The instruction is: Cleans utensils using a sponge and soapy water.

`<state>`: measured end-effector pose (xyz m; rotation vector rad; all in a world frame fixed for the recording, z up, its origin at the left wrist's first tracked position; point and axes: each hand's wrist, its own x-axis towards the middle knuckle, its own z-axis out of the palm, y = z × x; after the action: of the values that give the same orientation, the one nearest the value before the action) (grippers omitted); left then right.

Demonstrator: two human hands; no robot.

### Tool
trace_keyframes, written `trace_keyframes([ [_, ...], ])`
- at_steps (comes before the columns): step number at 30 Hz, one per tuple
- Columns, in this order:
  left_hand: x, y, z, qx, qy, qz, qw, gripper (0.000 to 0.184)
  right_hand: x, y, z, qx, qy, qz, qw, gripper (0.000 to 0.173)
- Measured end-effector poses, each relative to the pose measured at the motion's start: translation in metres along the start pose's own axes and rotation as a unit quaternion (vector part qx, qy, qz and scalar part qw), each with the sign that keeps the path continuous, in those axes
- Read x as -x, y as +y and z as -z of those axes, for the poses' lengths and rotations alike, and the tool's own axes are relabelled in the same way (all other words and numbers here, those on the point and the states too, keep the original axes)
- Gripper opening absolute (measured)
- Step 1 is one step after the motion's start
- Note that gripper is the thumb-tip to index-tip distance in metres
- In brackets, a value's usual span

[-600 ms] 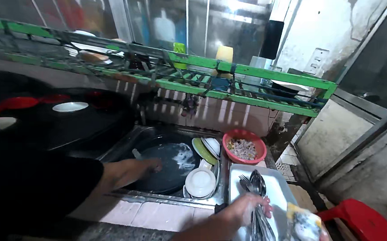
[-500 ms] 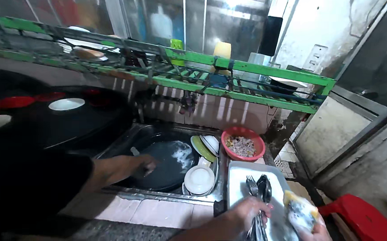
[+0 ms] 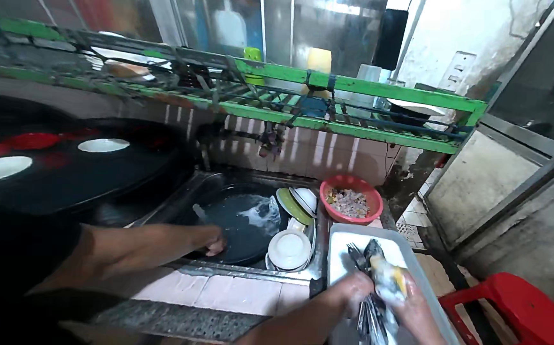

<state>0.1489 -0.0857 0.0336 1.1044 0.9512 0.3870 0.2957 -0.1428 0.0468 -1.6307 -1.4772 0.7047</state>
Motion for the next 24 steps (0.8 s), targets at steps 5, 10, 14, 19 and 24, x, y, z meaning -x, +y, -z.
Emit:
trace_keyframes([
  [5,-0.008,-0.002,-0.011,0.157,-0.023,0.001,0.987,0.013,0.016,-0.001,0.034,-0.09,0.024,-0.067,0.993,0.063],
  [10,-0.011,0.0,-0.025,0.333,0.014,-0.114,0.936,0.041,0.03,0.002,-0.014,-0.035,0.078,0.018,0.996,0.063],
  [14,-0.016,0.014,-0.012,0.384,0.024,-0.079,0.92,0.023,0.035,0.01,0.008,0.047,-0.045,0.052,0.997,0.053],
  [19,-0.012,0.017,0.0,0.229,0.042,-0.051,0.971,0.023,0.029,0.011,0.032,-0.138,0.049,-0.096,0.985,0.061],
  [24,0.003,0.015,-0.027,0.008,0.096,0.004,0.995,0.021,0.013,-0.033,0.013,-0.315,0.141,-0.117,0.931,0.066],
])
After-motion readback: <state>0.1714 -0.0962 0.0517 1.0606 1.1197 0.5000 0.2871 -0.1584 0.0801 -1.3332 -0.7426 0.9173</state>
